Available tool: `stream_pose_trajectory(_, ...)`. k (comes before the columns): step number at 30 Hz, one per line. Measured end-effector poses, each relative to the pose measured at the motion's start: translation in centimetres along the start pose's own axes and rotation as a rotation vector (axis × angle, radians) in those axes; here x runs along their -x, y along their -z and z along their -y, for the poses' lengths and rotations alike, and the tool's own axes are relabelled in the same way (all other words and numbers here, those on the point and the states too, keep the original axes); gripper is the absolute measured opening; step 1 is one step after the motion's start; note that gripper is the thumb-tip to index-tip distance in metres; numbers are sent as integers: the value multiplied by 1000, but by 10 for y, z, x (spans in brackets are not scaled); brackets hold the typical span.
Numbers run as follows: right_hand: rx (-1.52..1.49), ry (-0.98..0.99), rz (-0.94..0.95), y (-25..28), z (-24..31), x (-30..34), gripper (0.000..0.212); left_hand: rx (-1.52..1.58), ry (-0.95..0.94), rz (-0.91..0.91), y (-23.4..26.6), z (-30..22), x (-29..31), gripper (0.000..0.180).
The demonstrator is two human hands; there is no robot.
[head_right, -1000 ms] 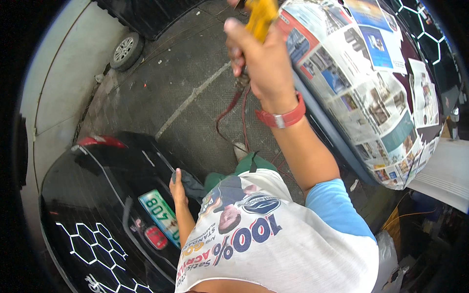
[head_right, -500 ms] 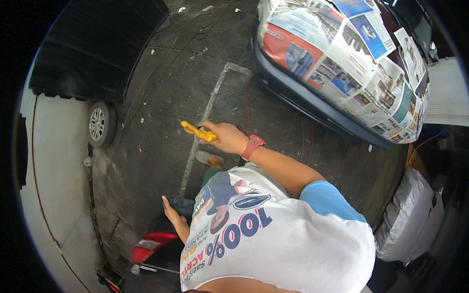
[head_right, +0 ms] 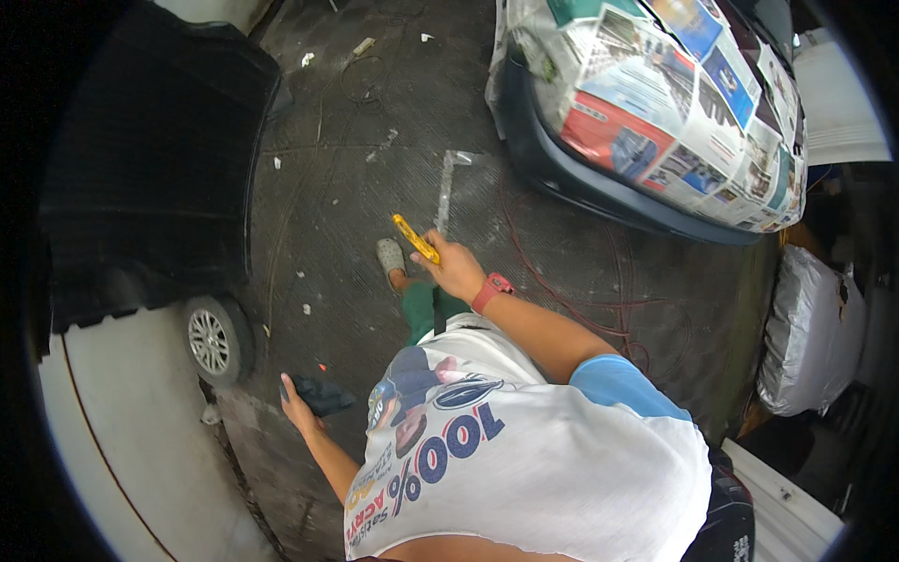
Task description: The person cleans the rear of a maroon SUV using a yellow spray nozzle and a dark cloth. They spray the bumper and tailgate, then wipe the surfaces repeatedly, moving around the rear of the vehicle.
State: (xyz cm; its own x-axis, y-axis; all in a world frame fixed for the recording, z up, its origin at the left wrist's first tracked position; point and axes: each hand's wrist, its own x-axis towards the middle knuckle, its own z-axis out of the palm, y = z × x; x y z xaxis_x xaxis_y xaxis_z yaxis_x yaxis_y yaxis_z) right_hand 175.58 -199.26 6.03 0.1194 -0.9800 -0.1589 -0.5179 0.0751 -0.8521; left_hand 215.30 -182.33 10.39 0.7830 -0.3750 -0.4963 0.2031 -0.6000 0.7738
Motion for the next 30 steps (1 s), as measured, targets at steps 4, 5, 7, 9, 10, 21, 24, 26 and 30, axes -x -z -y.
stream_pose_trajectory(4,13,-102,83,-52,18,-104,46,226,101,-2,-47,-65,-84,59)
stream_pose_trajectory(5,-9,-71,95,-61,35,-131,46,243,110,26,-58,-80,-99,56)
stream_pose_trajectory(7,-54,-28,109,-85,77,-183,48,99,20,163,-86,-112,-132,51)
stream_pose_trajectory(9,-63,56,113,-111,115,-238,49,-199,-162,337,-113,-156,-162,35)
stream_pose_trajectory(10,-88,88,111,-117,137,-264,51,-328,-305,407,-141,-184,-176,35)
stream_pose_trajectory(21,-310,58,-73,-162,306,-486,62,-493,-867,1125,-350,-419,-287,67)
stream_pose_trajectory(24,-344,34,-127,-181,309,-535,68,-561,-952,1182,-385,-452,-342,58)
stream_pose_trajectory(26,-358,35,-104,-183,312,-555,75,-656,-977,1209,-397,-470,-383,52)
stream_pose_trajectory(30,-270,40,-264,-186,294,-563,88,-380,-631,1366,-437,-506,-412,45)
